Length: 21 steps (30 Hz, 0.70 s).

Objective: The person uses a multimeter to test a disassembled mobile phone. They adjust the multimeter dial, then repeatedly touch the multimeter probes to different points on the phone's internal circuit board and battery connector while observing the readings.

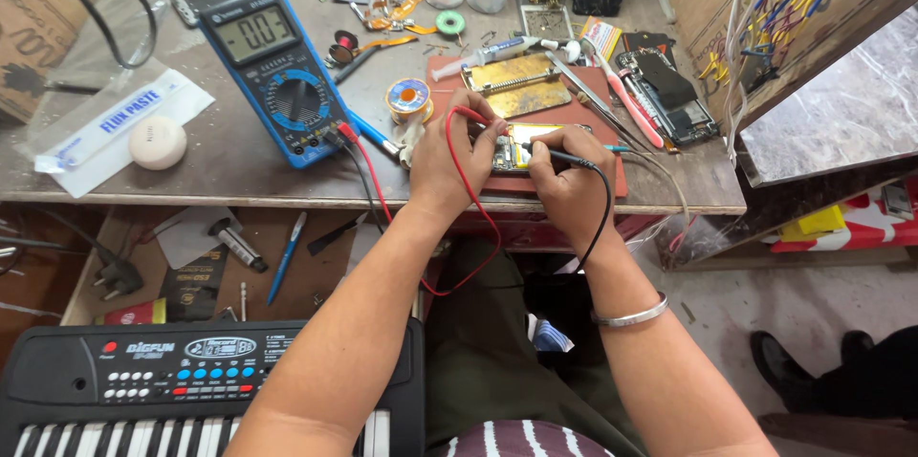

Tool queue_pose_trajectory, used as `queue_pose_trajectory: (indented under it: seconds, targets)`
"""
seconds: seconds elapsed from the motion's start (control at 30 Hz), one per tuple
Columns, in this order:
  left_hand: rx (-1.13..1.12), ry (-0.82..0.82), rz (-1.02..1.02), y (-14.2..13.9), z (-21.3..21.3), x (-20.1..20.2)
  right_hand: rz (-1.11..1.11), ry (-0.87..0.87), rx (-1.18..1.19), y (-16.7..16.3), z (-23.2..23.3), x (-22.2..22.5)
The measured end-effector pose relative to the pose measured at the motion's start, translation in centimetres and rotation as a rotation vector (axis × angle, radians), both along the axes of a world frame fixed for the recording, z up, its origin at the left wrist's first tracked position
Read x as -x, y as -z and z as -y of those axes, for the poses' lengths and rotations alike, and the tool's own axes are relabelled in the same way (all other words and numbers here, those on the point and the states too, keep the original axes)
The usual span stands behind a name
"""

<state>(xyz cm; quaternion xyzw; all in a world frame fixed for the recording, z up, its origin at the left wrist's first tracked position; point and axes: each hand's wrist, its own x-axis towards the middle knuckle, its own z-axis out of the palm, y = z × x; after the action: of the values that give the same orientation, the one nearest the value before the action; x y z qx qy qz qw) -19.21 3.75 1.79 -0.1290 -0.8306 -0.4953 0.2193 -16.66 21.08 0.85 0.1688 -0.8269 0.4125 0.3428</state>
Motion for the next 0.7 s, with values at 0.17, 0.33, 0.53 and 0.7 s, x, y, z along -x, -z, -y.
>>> queue_pose_trajectory:
  seconds: [0.17,0.33,0.53,0.7]
  targets:
    - [-0.014,0.018,0.049,-0.22,0.05,-0.09,0.007,0.005,-0.01,-0.13,0.03,-0.12]
    - [-0.027,0.026,0.002,-0.17,0.1,0.08,0.025,-0.033,0.022,-0.13,0.07,-0.01]
    - [-0.043,0.028,0.0,-0.17,0.15,0.29,0.019,-0.022,-0.037,-0.51,0.2,0.1]
    - [-0.062,0.049,-0.045,0.17,0.18,0.49,0.058,-0.002,-0.033,-0.39,0.18,0.07]
